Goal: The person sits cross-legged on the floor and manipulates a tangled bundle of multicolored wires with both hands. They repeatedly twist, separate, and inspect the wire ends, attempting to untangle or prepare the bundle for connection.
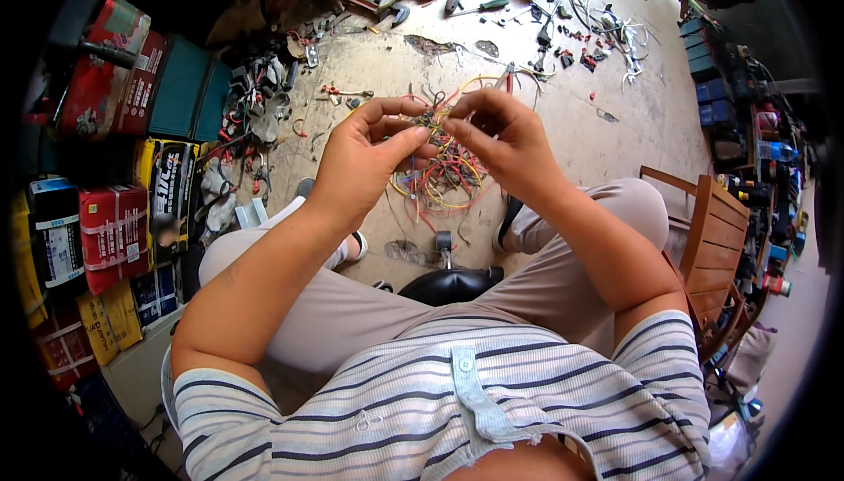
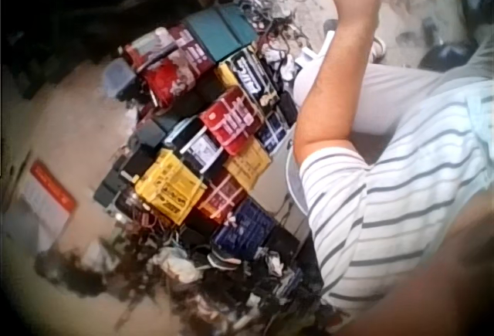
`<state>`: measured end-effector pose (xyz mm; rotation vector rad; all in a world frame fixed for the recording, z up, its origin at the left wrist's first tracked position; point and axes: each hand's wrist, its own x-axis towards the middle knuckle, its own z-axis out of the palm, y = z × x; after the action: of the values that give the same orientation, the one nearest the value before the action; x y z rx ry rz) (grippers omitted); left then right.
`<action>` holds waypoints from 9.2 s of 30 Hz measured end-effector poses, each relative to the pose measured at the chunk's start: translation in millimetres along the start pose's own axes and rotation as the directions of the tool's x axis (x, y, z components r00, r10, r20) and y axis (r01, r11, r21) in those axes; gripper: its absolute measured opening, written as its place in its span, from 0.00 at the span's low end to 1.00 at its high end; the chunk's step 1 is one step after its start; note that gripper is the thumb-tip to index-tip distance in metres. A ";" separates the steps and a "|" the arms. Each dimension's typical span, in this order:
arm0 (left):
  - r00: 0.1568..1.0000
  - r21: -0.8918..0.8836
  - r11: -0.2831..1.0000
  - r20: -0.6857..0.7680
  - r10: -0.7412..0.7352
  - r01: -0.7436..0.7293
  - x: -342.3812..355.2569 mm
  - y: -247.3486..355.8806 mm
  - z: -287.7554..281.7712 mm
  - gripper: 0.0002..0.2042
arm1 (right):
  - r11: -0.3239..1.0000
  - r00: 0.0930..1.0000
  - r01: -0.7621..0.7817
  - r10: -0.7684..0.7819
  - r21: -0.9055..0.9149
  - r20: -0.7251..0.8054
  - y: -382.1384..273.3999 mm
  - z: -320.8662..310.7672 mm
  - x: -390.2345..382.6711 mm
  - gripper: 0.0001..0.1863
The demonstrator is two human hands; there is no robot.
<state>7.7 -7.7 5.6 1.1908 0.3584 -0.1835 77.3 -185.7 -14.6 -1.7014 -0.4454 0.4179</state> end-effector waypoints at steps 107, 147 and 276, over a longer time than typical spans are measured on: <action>0.993 -0.089 0.994 -0.098 -0.068 0.059 -9.3 2.9 9.0 0.04 | 0.992 0.996 0.088 -0.084 -0.087 0.041 -26.4 6.3 -5.4 0.08; 0.989 -0.188 0.977 -0.084 -0.119 0.102 -3.1 -5.1 -0.4 0.09 | 0.987 0.996 0.087 -0.089 -0.136 -0.007 -22.8 0.7 2.6 0.06; 0.899 -0.216 0.886 0.258 -0.353 0.410 -12.5 -3.5 6.9 0.06 | 0.918 0.944 0.294 -0.234 -0.268 0.234 2.6 -7.3 4.9 0.06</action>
<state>-3.8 -16.0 9.4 0.8138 0.4147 -0.5874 85.4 -189.7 -16.1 -1.8645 -0.9145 0.3329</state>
